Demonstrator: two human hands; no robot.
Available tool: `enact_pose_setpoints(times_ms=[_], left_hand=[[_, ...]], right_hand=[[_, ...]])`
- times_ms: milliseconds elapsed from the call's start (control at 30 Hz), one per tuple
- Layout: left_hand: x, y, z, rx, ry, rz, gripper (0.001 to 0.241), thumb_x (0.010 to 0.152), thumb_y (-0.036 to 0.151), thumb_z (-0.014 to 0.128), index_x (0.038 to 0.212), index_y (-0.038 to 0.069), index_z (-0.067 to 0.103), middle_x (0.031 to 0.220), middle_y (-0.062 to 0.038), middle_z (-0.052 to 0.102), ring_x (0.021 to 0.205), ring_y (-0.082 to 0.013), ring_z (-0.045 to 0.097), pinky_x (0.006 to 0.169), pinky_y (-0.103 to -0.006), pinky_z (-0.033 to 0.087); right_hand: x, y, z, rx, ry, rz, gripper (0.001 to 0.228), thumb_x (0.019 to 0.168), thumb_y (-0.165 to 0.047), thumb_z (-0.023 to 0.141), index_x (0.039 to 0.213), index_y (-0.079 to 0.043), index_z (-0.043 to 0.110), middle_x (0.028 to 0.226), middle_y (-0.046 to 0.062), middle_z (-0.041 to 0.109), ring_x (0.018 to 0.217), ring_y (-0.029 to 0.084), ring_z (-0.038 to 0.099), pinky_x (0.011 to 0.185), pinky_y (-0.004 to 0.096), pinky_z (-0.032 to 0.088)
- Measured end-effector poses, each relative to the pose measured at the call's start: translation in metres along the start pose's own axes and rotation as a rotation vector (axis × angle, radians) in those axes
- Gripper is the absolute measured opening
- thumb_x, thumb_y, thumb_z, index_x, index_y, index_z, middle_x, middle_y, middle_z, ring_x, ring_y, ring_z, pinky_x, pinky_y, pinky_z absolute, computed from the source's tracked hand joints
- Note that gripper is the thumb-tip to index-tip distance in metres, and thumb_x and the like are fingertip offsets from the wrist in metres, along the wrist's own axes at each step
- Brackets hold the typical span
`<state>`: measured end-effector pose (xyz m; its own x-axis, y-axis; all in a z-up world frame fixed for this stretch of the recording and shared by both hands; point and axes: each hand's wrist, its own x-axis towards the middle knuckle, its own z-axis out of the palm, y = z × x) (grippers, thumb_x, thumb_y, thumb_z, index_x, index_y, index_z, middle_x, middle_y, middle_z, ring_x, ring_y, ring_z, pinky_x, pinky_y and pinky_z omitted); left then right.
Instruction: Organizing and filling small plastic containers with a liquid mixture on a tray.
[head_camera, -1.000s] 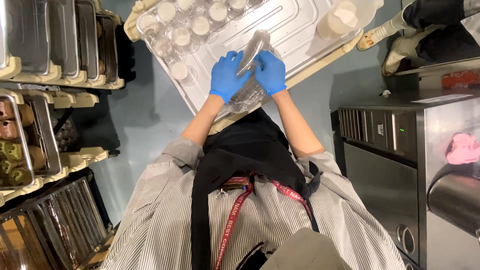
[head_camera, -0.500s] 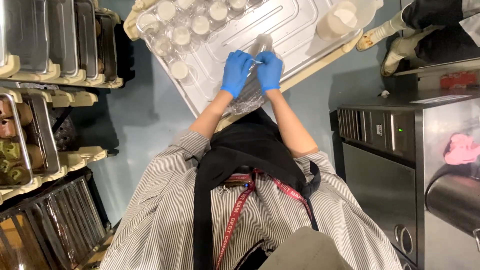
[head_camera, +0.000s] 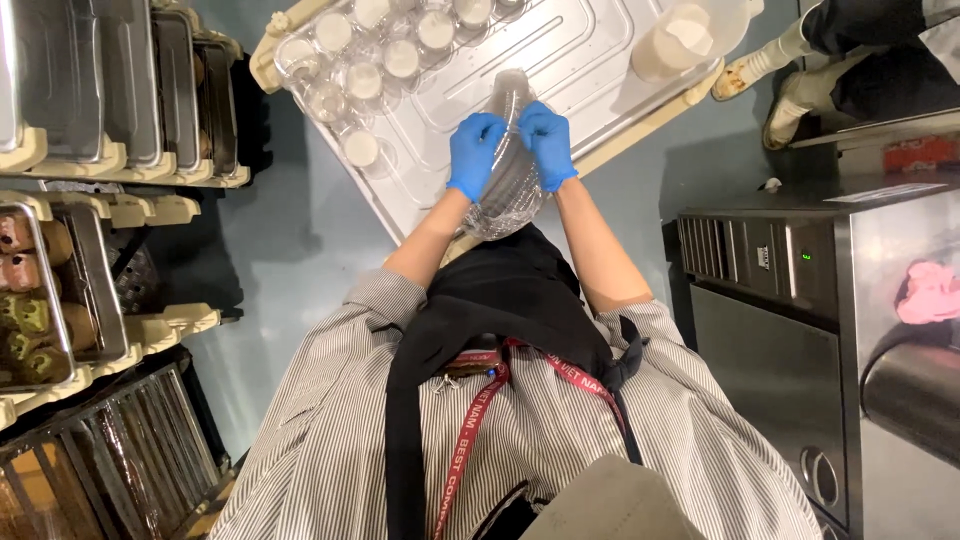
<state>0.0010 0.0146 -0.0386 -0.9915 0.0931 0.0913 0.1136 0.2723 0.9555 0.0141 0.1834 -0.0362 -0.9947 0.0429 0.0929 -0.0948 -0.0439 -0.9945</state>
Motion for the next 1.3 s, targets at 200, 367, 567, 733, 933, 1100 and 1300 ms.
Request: enact_pose_setpoints(times_ms=[200, 367, 567, 733, 933, 1100, 1300], left_hand=[[-0.004, -0.006, -0.005, 0.114, -0.019, 0.044, 0.014, 0.093, 0.02, 0.063, 0.089, 0.006, 0.065, 0.085, -0.013, 0.063, 0.085, -0.0335, 0.058, 0.078, -0.0458, 0.047], [-0.02, 0.009, 0.015, 0.246, 0.011, 0.112, 0.015, 0.092, 0.022, 0.063, 0.085, 0.008, 0.064, 0.083, -0.013, 0.062, 0.085, -0.0354, 0.056, 0.075, -0.0493, 0.044], [-0.013, 0.026, 0.007, 0.079, 0.111, 0.096, 0.035, 0.08, 0.018, 0.076, 0.064, 0.003, 0.048, 0.067, -0.014, 0.05, 0.07, -0.0318, 0.049, 0.065, -0.0454, 0.041], [-0.024, 0.019, 0.012, 0.058, 0.146, 0.071, 0.035, 0.082, 0.014, 0.078, 0.062, 0.003, 0.051, 0.064, -0.015, 0.045, 0.062, -0.0289, 0.044, 0.06, -0.044, 0.036], [-0.024, 0.021, 0.007, -0.136, 0.09, 0.114, 0.033, 0.081, 0.002, 0.071, 0.064, -0.001, 0.043, 0.061, -0.014, 0.04, 0.065, -0.0244, 0.038, 0.063, -0.0402, 0.036], [-0.023, -0.003, 0.012, -0.38, 0.072, 0.037, 0.031, 0.085, -0.004, 0.066, 0.067, -0.001, 0.042, 0.065, -0.008, 0.039, 0.067, -0.0171, 0.036, 0.078, -0.0364, 0.04], [-0.015, -0.038, -0.003, -0.996, 0.137, -0.37, 0.025, 0.086, 0.001, 0.062, 0.065, 0.005, 0.049, 0.069, 0.002, 0.044, 0.067, -0.0118, 0.041, 0.064, -0.0291, 0.036]], right_hand=[[-0.002, -0.047, 0.007, 0.137, -0.088, 0.341, 0.007, 0.075, -0.001, 0.057, 0.072, -0.008, 0.058, 0.081, -0.003, 0.052, 0.079, 0.006, 0.049, 0.072, 0.022, 0.041], [-0.001, 0.006, 0.016, -0.485, 0.345, 0.406, 0.019, 0.082, -0.005, 0.067, 0.066, -0.004, 0.057, 0.069, 0.008, 0.048, 0.071, 0.009, 0.045, 0.063, 0.029, 0.041], [-0.005, -0.028, 0.004, -0.162, 0.053, -0.089, 0.017, 0.074, 0.006, 0.066, 0.068, 0.002, 0.05, 0.074, 0.004, 0.045, 0.068, 0.011, 0.042, 0.059, 0.031, 0.034], [-0.009, -0.037, 0.027, -0.486, 0.316, -0.106, 0.035, 0.087, -0.007, 0.074, 0.062, -0.002, 0.05, 0.058, -0.001, 0.043, 0.054, 0.008, 0.039, 0.05, 0.03, 0.035], [0.001, -0.013, 0.036, -0.314, 0.529, 0.184, 0.057, 0.096, -0.022, 0.073, 0.054, -0.006, 0.039, 0.055, -0.003, 0.031, 0.056, 0.008, 0.028, 0.048, 0.034, 0.027], [0.007, -0.006, 0.03, -0.233, 0.597, 0.243, 0.057, 0.099, -0.028, 0.071, 0.054, -0.008, 0.041, 0.056, -0.005, 0.033, 0.058, 0.008, 0.027, 0.049, 0.035, 0.025], [0.015, 0.035, -0.025, 0.479, 0.725, 0.471, 0.056, 0.098, -0.042, 0.06, 0.054, -0.016, 0.037, 0.054, -0.004, 0.026, 0.052, 0.012, 0.023, 0.047, 0.034, 0.022]])
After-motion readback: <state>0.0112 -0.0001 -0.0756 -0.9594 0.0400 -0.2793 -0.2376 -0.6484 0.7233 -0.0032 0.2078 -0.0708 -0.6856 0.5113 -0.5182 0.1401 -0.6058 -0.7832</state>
